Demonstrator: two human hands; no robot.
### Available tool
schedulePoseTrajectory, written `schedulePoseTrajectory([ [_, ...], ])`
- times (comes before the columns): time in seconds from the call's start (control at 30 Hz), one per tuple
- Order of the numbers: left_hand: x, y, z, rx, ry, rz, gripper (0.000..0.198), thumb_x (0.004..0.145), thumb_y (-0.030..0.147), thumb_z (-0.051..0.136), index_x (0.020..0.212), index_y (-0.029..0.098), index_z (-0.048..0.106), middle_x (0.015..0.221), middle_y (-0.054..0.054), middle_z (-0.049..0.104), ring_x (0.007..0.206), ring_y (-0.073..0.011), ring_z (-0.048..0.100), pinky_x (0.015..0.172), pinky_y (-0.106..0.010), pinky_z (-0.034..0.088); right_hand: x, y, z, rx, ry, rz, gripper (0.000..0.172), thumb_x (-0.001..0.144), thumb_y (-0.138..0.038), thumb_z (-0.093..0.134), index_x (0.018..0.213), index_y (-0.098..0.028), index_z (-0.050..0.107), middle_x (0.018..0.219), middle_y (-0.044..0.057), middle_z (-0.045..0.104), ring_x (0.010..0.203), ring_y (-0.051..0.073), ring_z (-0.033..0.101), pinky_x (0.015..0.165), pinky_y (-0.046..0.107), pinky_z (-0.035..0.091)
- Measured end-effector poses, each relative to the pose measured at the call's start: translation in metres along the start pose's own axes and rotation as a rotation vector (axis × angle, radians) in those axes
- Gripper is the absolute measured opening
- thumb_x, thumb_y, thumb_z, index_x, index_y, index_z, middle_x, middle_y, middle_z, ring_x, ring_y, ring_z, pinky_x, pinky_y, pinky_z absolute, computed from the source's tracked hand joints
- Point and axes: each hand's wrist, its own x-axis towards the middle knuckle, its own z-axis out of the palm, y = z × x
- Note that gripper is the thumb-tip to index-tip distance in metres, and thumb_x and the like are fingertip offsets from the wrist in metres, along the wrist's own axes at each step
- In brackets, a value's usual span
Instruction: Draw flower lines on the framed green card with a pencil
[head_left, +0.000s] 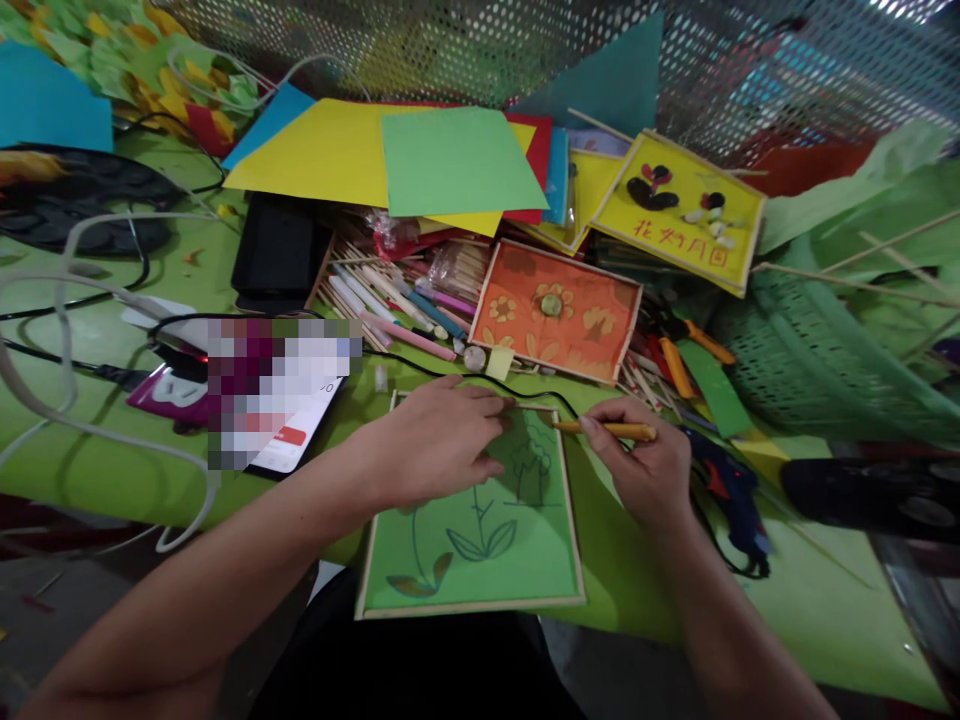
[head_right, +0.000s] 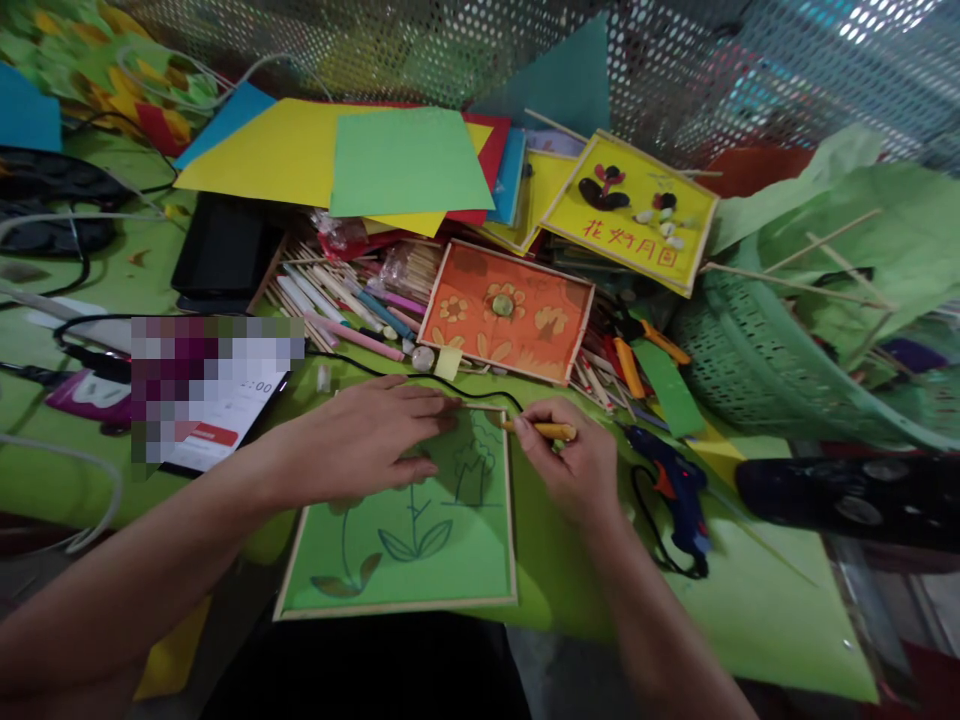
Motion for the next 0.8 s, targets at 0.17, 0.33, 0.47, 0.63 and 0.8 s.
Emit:
schedulePoseTrajectory([
  [0.17, 0.003, -0.004, 0.005, 0.023, 0.001, -0.028, 0.04, 0.095, 0.038, 0.065, 0.128, 0.016, 0.068, 0.148, -0.012, 0.059, 0.136, -0.0278, 0.057, 0.114, -0.043, 0.042, -0.001, -0.001, -0.002, 0.276, 0.099, 0.093, 0.003, 0.091, -0.022, 0.071, 0.089, -0.023, 0.072, 0.081, 0.0, 0.067, 0.07, 0.015, 0.061, 0.067, 0.03, 0.047],
  [0.33, 0.006, -0.011, 0.008, 0.028, 0.012, -0.028, 0.043, 0.094, 0.031, 0.066, 0.134, 0.014, 0.064, 0.153, -0.011, 0.055, 0.141, -0.0282, 0.052, 0.119, -0.046, 0.038, -0.003, 0.004, -0.002, 0.561, 0.14, 0.238, 0.004, 0.086, -0.022, 0.077, 0.088, -0.025, 0.077, 0.086, 0.001, 0.071, 0.066, 0.013, 0.059, 0.062, 0.027, 0.047],
  [0.47, 0.006, -0.021, 0.001, 0.006, 0.038, -0.025, 0.032, 0.097, 0.027, 0.061, 0.126, 0.016, 0.068, 0.144, -0.011, 0.063, 0.134, -0.0276, 0.058, 0.114, -0.042, 0.043, 0.0, 0.004, -0.005, 0.744, 0.17, 0.379, 0.011, 0.078, -0.02, 0.082, 0.088, -0.025, 0.08, 0.081, 0.001, 0.073, 0.063, 0.013, 0.062, 0.058, 0.025, 0.05],
  [0.63, 0.001, -0.037, -0.012, -0.027, 0.015, -0.109, 0.024, 0.096, 0.02, 0.057, 0.114, 0.019, 0.073, 0.119, -0.008, 0.073, 0.115, -0.0264, 0.067, 0.102, -0.041, 0.049, 0.007, 0.003, -0.009, 0.865, 0.146, 0.503, 0.011, 0.074, -0.022, 0.081, 0.084, -0.023, 0.079, 0.076, 0.002, 0.072, 0.067, 0.016, 0.069, 0.058, 0.027, 0.053],
  [0.8, -0.002, -0.047, -0.014, -0.017, -0.025, -0.154, 0.027, 0.091, 0.016, 0.058, 0.113, 0.019, 0.073, 0.112, -0.008, 0.07, 0.11, -0.0261, 0.064, 0.096, -0.038, 0.047, 0.007, 0.002, -0.005, 0.795, -0.079, 0.537, 0.013, 0.076, -0.024, 0.08, 0.087, -0.021, 0.074, 0.077, 0.002, 0.074, 0.068, 0.016, 0.07, 0.064, 0.029, 0.057],
])
